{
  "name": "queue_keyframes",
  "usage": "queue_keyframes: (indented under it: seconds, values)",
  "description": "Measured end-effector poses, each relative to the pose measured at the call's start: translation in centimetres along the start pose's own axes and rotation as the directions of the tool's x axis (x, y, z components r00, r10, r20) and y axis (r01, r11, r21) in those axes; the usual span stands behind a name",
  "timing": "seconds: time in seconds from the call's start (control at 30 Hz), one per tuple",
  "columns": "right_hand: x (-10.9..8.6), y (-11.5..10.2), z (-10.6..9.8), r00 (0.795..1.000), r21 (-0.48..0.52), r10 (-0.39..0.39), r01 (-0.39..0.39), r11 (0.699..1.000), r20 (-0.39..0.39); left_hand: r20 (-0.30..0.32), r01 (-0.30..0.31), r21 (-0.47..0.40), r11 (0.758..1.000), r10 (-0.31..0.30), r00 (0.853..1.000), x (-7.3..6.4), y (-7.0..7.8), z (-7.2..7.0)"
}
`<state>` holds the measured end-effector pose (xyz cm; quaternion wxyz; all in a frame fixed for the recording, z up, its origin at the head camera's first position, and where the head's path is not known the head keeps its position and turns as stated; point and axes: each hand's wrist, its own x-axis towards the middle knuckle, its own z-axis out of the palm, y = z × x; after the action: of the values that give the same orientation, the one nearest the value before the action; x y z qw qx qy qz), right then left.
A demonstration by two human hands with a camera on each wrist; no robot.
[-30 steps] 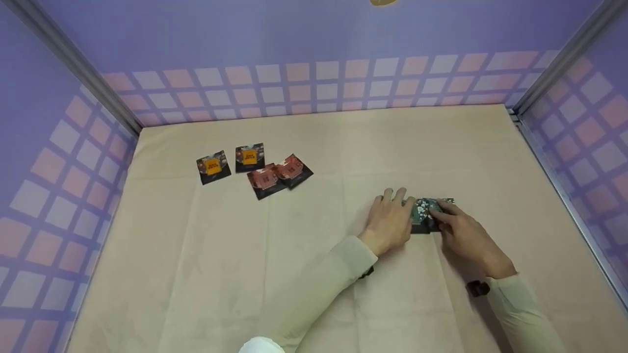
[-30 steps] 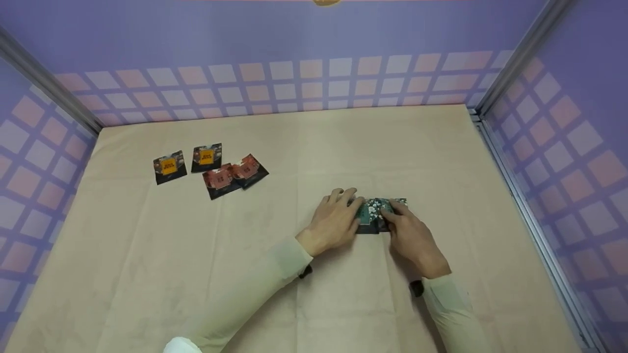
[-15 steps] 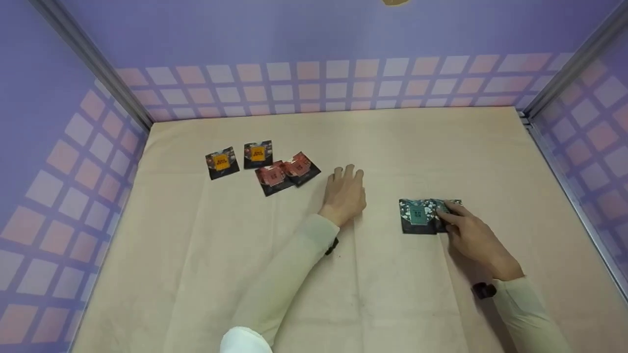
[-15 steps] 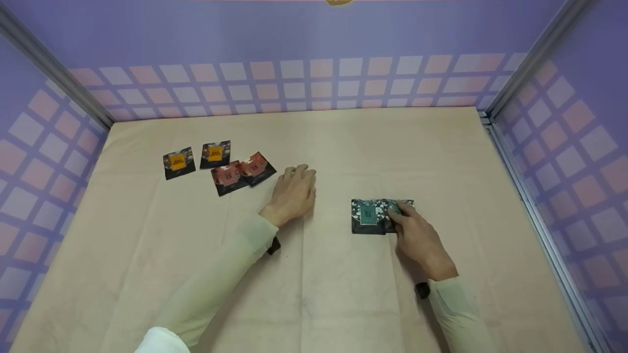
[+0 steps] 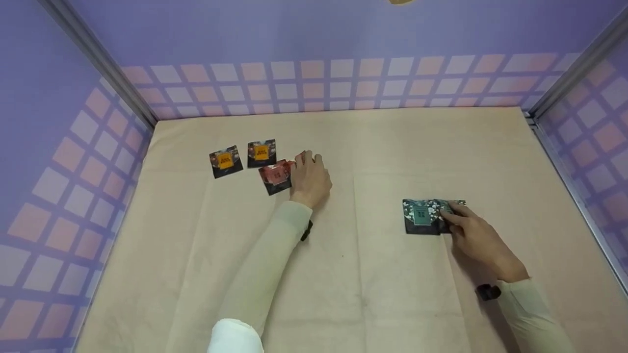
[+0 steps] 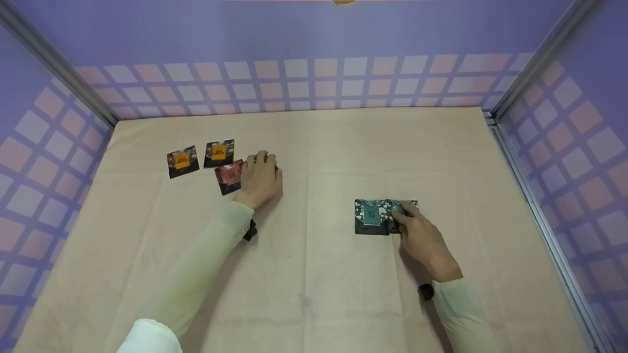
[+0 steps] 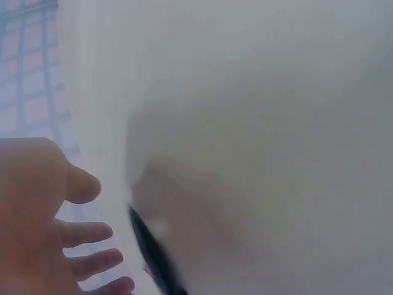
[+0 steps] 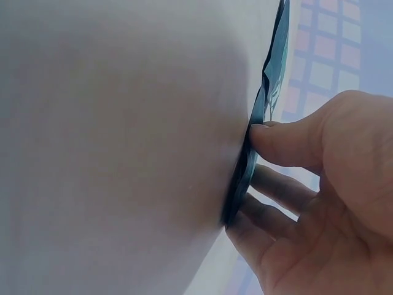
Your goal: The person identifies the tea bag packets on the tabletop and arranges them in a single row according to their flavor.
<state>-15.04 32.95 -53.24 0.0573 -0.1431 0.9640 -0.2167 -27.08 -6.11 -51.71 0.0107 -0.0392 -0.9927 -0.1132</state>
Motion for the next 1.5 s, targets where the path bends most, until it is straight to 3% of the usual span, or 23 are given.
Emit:
queue_keyframes:
  seconds: [0.2,0.4,0.57,0.7,1.17,1.5]
  values:
    - [0.1,-0.1,-0.1,1.0,-0.001,0.022,-0.022,1.0,0.018,-0.013,0.052,-0.034,0.998,-0.052,0.999,0.3,-1.5,0.5]
    - [0.2,-0.1,-0.2,1.0,-0.003,0.009,-0.009,1.0,0.008,-0.003,0.093,-0.03,0.995,-0.093,0.996,0.1,-1.6,0.8]
    - [0.1,-0.1,-0.3,0.999,-0.013,-0.03,0.03,0.999,-0.015,0.005,0.085,-0.008,0.996,-0.085,0.996,-0.1,-1.2,0.9]
    - [0.2,-0.1,-0.3,1.0,-0.015,-0.019,0.019,1.0,-0.012,0.016,0.068,-0.017,0.998,-0.068,0.998,-0.3,-0.9,0.8]
    - [0.0,-0.3,-0.3,1.0,0.006,-0.001,0.001,1.0,0.006,0.096,-0.05,-0.003,0.999,0.05,0.994,-1.8,0.2,1.0]
    - [0.0,0.0,-0.2,1.0,0.008,-0.007,0.007,1.0,0.005,0.145,-0.218,-0.022,0.976,0.219,0.965,-3.7,0.5,0.8]
